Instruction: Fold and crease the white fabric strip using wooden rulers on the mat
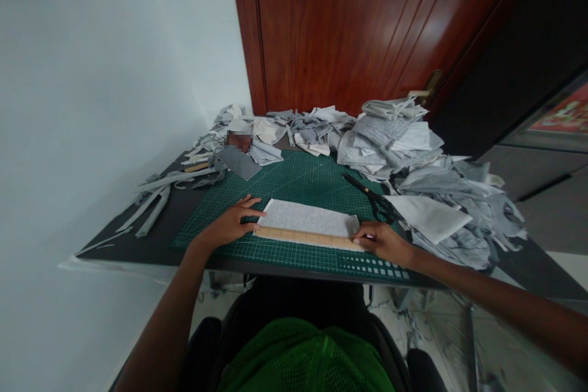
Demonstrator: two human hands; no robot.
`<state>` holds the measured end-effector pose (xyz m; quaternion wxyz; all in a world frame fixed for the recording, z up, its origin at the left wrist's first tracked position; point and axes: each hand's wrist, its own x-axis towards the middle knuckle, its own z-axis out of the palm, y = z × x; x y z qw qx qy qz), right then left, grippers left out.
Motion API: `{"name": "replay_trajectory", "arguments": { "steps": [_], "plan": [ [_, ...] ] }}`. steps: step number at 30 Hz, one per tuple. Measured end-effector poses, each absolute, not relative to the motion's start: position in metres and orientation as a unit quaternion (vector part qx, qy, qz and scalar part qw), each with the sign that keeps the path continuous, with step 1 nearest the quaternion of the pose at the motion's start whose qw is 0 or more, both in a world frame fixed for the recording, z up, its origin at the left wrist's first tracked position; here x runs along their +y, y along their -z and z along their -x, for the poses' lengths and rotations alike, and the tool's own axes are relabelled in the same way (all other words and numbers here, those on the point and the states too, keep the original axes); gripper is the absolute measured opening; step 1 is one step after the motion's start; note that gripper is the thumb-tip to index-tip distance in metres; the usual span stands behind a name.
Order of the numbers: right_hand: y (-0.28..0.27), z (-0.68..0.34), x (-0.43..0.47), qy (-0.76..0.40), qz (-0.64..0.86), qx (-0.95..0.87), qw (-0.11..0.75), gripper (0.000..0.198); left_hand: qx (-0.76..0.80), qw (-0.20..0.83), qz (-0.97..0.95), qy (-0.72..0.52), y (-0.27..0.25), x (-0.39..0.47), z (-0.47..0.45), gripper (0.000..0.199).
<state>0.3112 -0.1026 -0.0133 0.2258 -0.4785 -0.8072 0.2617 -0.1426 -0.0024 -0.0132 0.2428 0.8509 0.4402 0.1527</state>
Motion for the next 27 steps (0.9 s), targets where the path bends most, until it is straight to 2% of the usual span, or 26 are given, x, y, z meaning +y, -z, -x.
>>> {"name": "replay_trajectory", "arguments": {
  "steps": [14, 21, 27],
  "plan": [
    [0.015, -0.317, -0.096, -0.249, 0.455, -0.829, 0.210, 0.053, 0.448, 0.242, -0.848, -0.151, 0.009, -0.006, 0.141, 0.046],
    [0.017, -0.322, -0.096, -0.256, 0.447, -0.832, 0.206, 0.054, 0.445, 0.245, -0.849, -0.148, 0.009, -0.006, 0.141, 0.046],
    [0.013, -0.325, -0.097, -0.265, 0.446, -0.835, 0.181, 0.044, 0.445, 0.245, -0.849, -0.142, 0.011, -0.004, 0.141, 0.049]
  ]
}}
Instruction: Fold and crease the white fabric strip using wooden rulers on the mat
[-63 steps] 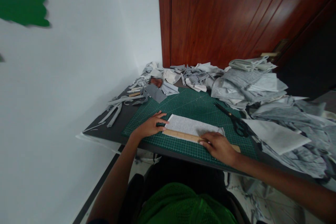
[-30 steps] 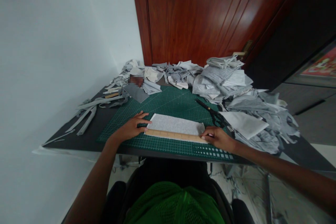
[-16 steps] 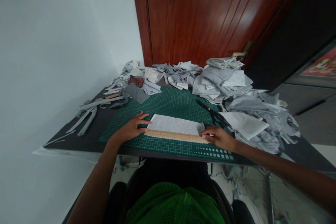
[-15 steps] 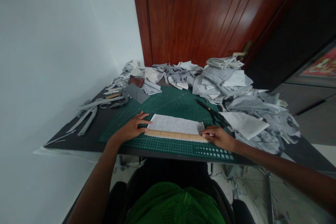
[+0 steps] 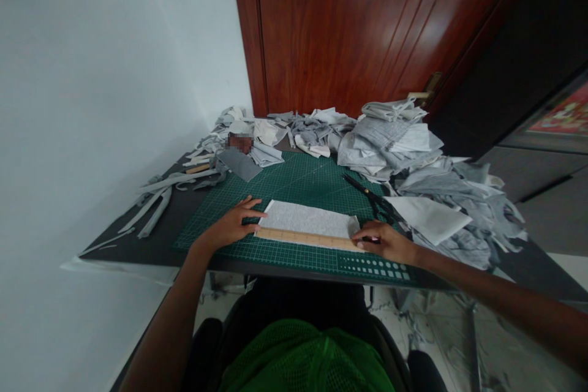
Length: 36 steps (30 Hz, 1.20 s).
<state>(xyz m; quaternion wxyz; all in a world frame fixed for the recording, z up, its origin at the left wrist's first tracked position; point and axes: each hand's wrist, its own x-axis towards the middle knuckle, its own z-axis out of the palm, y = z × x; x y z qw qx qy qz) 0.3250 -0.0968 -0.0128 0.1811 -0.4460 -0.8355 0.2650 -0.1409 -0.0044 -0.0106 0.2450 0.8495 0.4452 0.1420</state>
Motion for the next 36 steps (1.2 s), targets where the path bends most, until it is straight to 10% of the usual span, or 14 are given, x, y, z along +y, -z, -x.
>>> {"name": "replay_trajectory", "arguments": {
  "steps": [36],
  "plan": [
    [0.0069, -0.3321, -0.0934, -0.307, 0.449, -0.821, 0.172, 0.043, 0.450, 0.245, -0.847, -0.144, 0.0049, -0.0068, 0.1366, 0.047]
  ]
}}
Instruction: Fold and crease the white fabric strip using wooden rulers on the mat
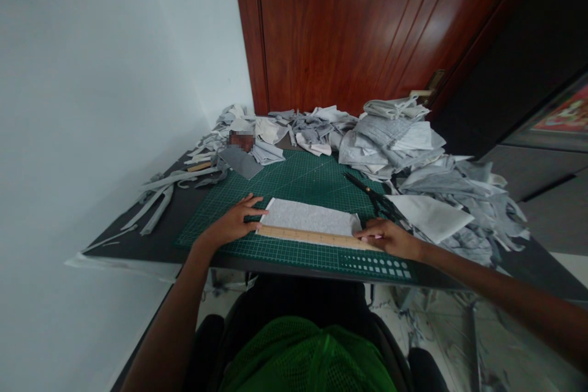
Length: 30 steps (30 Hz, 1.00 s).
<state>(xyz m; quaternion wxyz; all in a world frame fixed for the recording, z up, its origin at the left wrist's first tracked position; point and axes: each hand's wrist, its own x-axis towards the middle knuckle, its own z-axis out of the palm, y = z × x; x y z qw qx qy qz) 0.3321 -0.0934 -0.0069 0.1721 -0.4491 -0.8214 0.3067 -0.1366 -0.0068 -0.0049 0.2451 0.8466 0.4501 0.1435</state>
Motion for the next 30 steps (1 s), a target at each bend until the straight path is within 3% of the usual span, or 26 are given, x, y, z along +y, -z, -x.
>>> {"name": "replay_trajectory", "arguments": {
  "steps": [15, 22, 28, 30],
  "plan": [
    [0.006, -0.331, -0.094, -0.356, 0.479, -0.787, 0.157, 0.041, 0.447, 0.249, -0.847, -0.141, 0.005, -0.008, 0.138, 0.045],
    [-0.004, -0.298, -0.103, -0.354, 0.489, -0.764, 0.229, 0.038, 0.450, 0.255, -0.844, -0.139, 0.009, -0.009, 0.138, 0.043],
    [0.002, -0.196, -0.083, -0.409, 0.416, -0.758, 0.292, 0.034, 0.451, 0.256, -0.842, -0.149, 0.008, -0.011, 0.138, 0.043],
    [0.005, -0.162, -0.069, -0.367, 0.397, -0.774, 0.329, 0.032, 0.453, 0.258, -0.841, -0.147, 0.007, -0.012, 0.138, 0.044]
  ]
}}
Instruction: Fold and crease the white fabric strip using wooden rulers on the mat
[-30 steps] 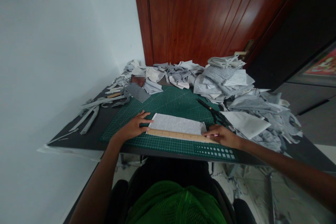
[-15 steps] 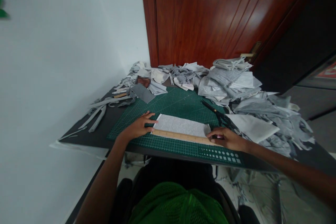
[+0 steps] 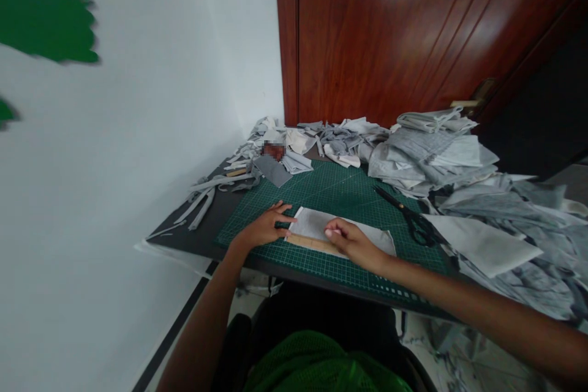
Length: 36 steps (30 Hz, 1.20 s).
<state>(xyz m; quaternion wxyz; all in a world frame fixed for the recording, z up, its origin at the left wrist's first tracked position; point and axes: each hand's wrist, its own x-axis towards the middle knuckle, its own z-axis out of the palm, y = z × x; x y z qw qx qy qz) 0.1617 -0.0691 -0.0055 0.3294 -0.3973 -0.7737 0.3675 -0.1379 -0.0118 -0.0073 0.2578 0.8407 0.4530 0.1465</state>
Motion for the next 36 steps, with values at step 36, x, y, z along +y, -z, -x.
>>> {"name": "replay_trajectory", "arguments": {
  "steps": [36],
  "plan": [
    [0.020, -0.107, -0.046, -0.265, 0.376, -0.854, 0.241, 0.011, 0.485, 0.175, -0.830, -0.213, 0.020, -0.046, 0.132, 0.036]
  ]
}}
